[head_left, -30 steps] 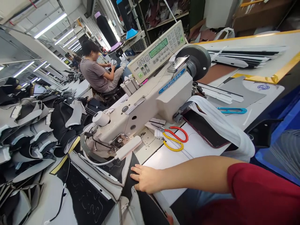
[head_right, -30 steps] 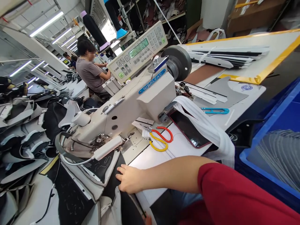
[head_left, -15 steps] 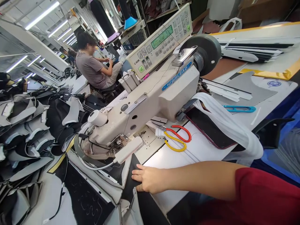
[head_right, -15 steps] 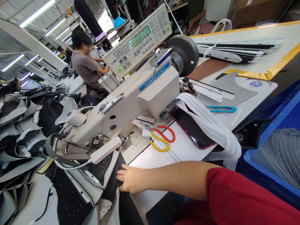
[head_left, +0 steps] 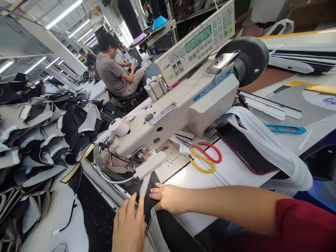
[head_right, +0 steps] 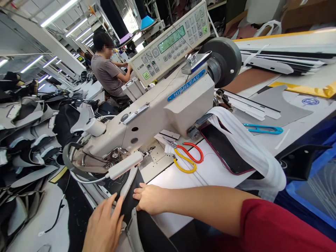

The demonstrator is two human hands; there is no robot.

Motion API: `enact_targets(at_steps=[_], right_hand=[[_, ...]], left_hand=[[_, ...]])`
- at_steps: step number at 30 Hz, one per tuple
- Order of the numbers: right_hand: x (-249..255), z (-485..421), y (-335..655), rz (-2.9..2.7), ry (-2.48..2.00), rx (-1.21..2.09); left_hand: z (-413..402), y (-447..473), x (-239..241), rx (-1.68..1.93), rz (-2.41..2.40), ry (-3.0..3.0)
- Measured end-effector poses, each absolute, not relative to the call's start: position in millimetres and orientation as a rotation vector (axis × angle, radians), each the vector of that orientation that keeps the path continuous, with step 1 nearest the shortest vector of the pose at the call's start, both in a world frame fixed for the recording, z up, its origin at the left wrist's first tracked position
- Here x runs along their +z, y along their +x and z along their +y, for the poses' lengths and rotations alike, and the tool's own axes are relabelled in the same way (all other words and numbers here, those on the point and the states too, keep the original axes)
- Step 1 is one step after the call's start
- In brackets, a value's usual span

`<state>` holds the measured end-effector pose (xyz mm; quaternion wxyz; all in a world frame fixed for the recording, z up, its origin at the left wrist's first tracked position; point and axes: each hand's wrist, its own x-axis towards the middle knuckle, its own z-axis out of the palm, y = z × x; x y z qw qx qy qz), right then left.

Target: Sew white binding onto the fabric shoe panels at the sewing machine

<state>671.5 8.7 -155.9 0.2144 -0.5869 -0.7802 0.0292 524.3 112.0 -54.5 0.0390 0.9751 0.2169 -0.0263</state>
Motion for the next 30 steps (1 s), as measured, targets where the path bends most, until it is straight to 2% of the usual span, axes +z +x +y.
enact_targets(at_steps=[2,4,12,23,30], right_hand=[[-154.2,9.4,672.3,-2.175,-1.638,0.111],[-153.4,10.1,673.1,-2.181,-1.643,0.138],[-157.1,12.5,673.1,-2.115,-1.619,0.182],[-151.6,33.1,690.7,-2.003,-1.711,0.244],[-158.7,50.4,691.7,-1.993,-1.799,0.200]], left_hand=[[115.2,549.2,-59.3,-0.155,0.436,3.413],[119.2,566.6,-58.0,-0.308,0.277,3.596],[128.1,591.4,-39.2,-0.775,0.292,3.204],[112.3,628.7,-55.1,-0.703,0.748,2.968],[120.3,635.0,-70.7,-0.545,0.821,2.971]])
